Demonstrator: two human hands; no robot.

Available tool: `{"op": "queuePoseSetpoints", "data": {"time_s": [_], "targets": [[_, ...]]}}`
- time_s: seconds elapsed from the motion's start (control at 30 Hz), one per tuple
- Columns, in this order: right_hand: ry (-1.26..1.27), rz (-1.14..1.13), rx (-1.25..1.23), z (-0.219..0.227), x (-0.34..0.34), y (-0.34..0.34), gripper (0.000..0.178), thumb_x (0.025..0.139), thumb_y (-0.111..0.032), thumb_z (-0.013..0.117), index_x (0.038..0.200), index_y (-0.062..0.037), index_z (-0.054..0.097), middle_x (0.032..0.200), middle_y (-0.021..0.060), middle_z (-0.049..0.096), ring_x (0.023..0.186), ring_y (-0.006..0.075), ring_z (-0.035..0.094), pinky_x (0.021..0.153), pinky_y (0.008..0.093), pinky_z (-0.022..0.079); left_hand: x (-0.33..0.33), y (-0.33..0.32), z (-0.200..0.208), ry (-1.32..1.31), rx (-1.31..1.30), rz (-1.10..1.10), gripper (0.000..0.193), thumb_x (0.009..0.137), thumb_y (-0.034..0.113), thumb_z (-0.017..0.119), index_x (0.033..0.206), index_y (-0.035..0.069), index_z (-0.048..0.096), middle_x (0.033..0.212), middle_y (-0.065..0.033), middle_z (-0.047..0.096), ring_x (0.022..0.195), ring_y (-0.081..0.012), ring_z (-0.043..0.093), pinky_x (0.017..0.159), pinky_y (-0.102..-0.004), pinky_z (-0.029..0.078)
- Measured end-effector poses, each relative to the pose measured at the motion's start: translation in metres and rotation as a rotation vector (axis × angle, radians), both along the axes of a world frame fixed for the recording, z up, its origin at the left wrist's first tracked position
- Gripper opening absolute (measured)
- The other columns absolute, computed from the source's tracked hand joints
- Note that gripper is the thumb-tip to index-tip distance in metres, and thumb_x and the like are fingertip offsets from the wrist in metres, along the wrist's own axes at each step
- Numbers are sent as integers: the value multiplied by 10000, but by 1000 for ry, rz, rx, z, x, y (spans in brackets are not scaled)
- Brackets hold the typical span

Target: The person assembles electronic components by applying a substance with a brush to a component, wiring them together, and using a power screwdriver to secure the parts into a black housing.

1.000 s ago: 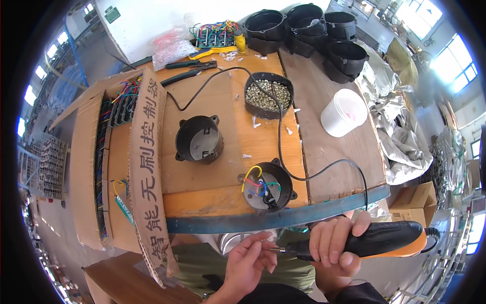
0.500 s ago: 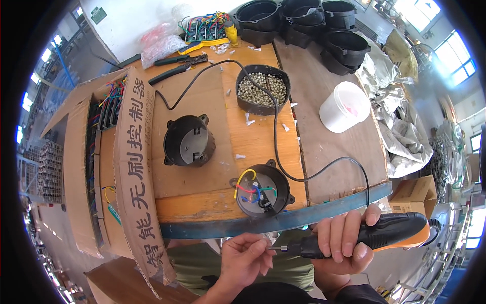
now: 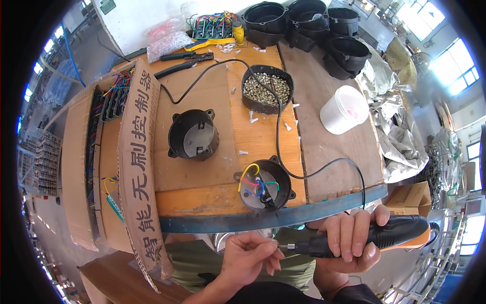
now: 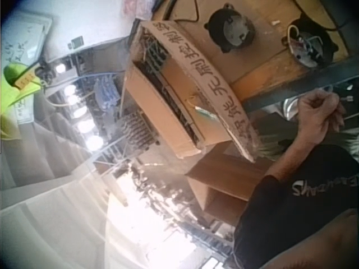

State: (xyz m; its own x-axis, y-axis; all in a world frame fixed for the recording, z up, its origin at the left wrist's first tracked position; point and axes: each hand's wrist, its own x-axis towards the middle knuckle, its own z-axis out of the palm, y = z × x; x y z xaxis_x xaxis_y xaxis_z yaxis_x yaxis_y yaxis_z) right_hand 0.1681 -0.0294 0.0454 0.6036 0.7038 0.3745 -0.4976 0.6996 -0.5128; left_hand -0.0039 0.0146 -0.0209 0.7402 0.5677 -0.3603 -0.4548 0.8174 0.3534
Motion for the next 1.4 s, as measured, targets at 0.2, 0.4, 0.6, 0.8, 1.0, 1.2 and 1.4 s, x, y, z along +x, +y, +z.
{"op": "queuePoseSetpoints", "data": {"time_s": [0.2, 0.4, 0.6, 0.8, 1.0, 1.2, 1.4], "targets": [[20, -10, 71, 9, 4, 12, 370, 907, -84, 620, 1229, -47, 443, 750, 5, 541, 616, 79, 566, 619, 235, 477, 9, 8, 12, 111, 145, 27, 83, 916, 5, 667, 967, -59, 684, 805, -243, 710, 555, -256, 667, 441, -304, 513], [122, -49, 85, 12, -7, 16, 366, 900, -75, 623, 1221, -36, 453, 756, 1, 531, 614, 73, 561, 627, 232, 485, 18, -13, 17, -96, -15, 306, 142, 902, -65, 635, 1035, -70, 685, 880, -242, 715, 646, -253, 681, 531, -325, 537], [82, -68, 43, 15, 0, 25, 377, 895, -85, 685, 1220, -118, 497, 694, -20, 525, 558, 86, 521, 564, 241, 438, 18, 5, 20, -4, 55, 148, 188, 910, 40, 684, 1064, -65, 653, 847, -200, 693, 598, -197, 621, 510, -291, 505], [-212, -83, -97, 5, 14, 51, 451, 916, -133, 683, 1299, -137, 446, 729, 4, 504, 575, 117, 484, 567, 281, 426, 4, 1, -7, 571, 703, 455, 487, 769, 16, 790, 1175, 1, 521, 1007, -133, 627, 807, -155, 614, 675, -296, 480], [-456, 51, -462, 2, 4, 71, 518, 860, -155, 709, 1286, -140, 415, 758, 17, 576, 655, 137, 551, 679, 311, 481, 16, 29, -27, 941, 1291, 382, 1240, 586, 280, 979, 1486, -32, 187, 1426, -213, 374, 1278, -335, 457, 1075, -427, 362], [-590, 126, -537, -13, 10, 81, 485, 805, -12, 735, 1211, -15, 471, 780, 38, 644, 746, 104, 591, 711, 255, 477, 34, 46, -33, 778, 1230, 350, 1224, 625, 216, 954, 1503, -48, 145, 1485, -272, 364, 1350, -383, 436, 1135, -460, 335], [-809, 141, -507, -18, 13, 89, 486, 832, -10, 708, 1217, -48, 413, 671, 84, 565, 585, 181, 571, 594, 316, 493, 36, 51, -29, 803, 1259, 336, 1095, 669, 87, 893, 1508, -53, 203, 1420, -262, 495, 1264, -370, 554, 1059, -420, 445]]}}
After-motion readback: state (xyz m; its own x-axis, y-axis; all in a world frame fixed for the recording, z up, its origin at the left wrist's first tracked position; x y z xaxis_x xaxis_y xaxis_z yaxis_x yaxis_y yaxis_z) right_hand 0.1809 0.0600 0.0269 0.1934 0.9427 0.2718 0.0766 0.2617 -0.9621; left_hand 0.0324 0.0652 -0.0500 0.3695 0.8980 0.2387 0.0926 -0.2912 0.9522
